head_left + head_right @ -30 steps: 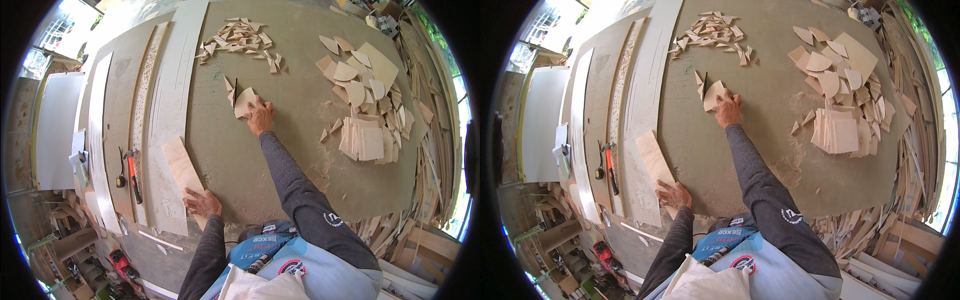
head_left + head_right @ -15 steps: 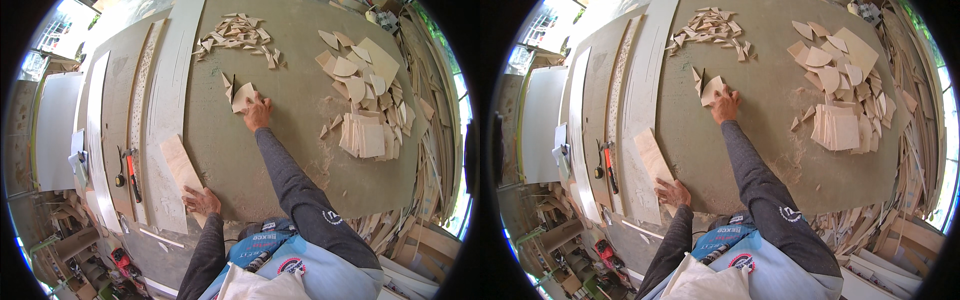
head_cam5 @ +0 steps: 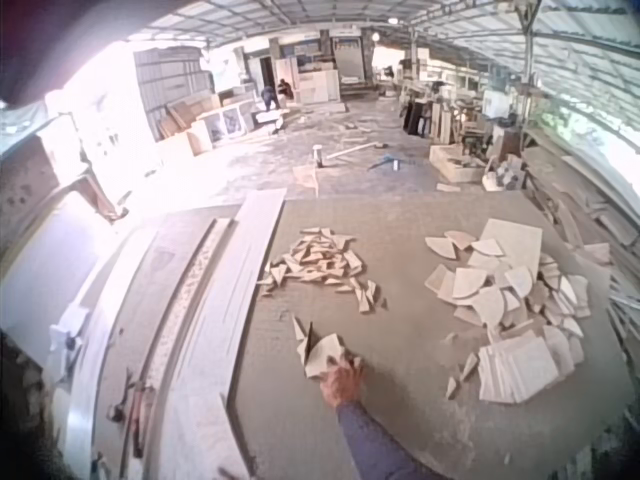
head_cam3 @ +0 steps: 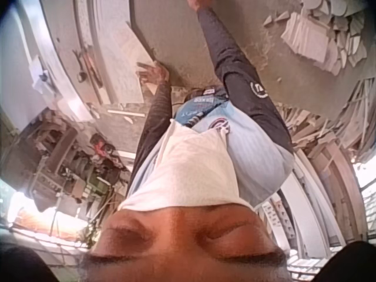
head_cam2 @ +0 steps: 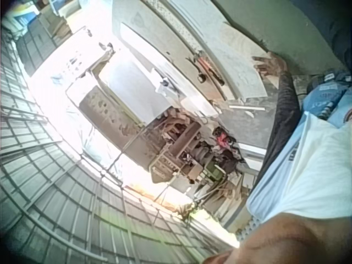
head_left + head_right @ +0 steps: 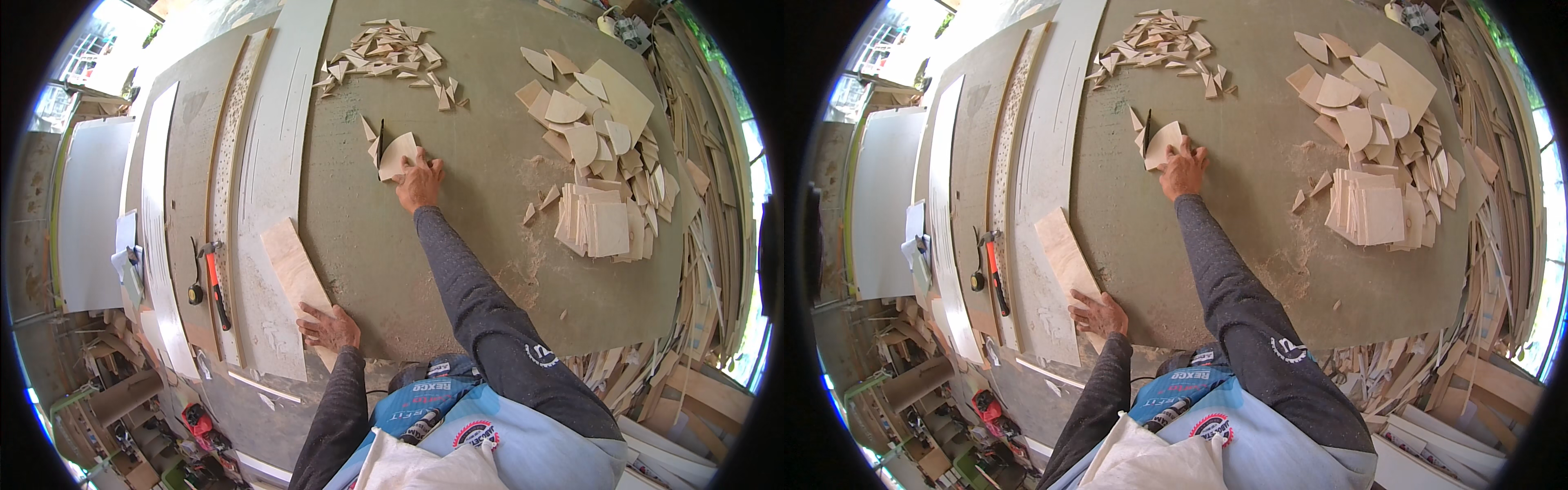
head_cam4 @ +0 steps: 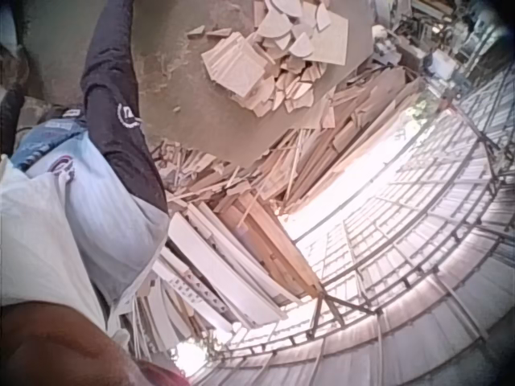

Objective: The person holds a wooden piece and pushes it against a table saw blade to cut it, then picks up the wooden pieces and places them onto a stack.

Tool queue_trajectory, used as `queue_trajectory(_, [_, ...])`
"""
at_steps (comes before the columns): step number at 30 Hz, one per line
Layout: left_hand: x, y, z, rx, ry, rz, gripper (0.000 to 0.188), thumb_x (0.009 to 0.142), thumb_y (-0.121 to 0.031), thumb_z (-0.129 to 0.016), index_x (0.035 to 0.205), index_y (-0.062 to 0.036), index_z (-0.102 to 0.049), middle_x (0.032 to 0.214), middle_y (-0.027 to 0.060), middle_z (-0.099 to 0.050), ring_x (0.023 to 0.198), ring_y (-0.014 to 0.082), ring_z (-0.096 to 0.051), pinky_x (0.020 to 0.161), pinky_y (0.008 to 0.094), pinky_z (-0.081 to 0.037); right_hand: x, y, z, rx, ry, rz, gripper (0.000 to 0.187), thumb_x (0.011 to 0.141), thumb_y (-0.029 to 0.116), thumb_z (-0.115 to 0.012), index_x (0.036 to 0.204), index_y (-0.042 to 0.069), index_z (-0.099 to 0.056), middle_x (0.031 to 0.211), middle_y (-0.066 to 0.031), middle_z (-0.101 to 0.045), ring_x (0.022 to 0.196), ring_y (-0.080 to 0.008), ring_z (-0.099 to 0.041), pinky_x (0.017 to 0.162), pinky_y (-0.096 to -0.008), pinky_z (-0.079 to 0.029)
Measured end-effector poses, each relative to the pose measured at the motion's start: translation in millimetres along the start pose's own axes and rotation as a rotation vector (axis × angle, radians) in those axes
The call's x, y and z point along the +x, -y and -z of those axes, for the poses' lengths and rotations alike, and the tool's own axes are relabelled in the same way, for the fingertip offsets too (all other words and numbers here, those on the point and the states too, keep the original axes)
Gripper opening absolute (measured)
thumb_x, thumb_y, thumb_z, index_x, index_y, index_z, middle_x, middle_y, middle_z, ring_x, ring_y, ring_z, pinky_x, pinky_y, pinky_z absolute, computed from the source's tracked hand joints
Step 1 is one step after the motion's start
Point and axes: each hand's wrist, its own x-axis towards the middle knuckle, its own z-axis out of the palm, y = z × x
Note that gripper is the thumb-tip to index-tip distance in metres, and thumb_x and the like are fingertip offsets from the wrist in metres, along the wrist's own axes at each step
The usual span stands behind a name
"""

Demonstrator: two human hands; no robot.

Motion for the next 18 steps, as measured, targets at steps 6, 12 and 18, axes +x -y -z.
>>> queue_trajectory(6, [1.1,4.1,-4.4,0.007,-0.013,-0.016,0.094,0.098,-0.04,-0.059,0.166,-0.0128,-0.001,0.16,0.0358,-0.015,0.151,0.0481,-0.017,0.119,0.0633,-0.014,-0.3,4.8,3.6,-0.017,0.009,-0.011,0.049,0.083,0.025,-0.081,0.131,0.017,-0.073,0.149,-0.0085,-0.049,0.116,-0.0337,-0.045,0.102,-0.0473,-0.039])
queue_trajectory(12, [1.6,2.7,-6.1,0.028,-0.032,-0.024,0.093,0.098,-0.04,-0.059,0.166,-0.0118,-0.002,0.159,0.0353,-0.016,0.149,0.0479,-0.02,0.118,0.0634,-0.016,1.8,3.4,-0.2,-0.011,-0.026,-0.014,0.048,0.082,0.024,-0.082,0.129,0.014,-0.073,0.147,-0.0106,-0.049,0.115,-0.0333,-0.046,0.102,-0.0437,-0.04])
queue_trajectory(18, [2.1,4.8,-8.2,0.034,-0.048,-0.027,0.093,0.097,-0.039,-0.06,0.166,-0.0115,-0.002,0.158,0.0351,-0.017,0.149,0.048,-0.02,0.118,0.0634,-0.016,2.2,8.9,0.3,-0.006,-0.036,-0.043,0.046,0.082,0.025,-0.082,0.125,0.013,-0.073,0.143,-0.0101,-0.05,0.114,-0.0327,-0.046,0.102,-0.0441,-0.04])
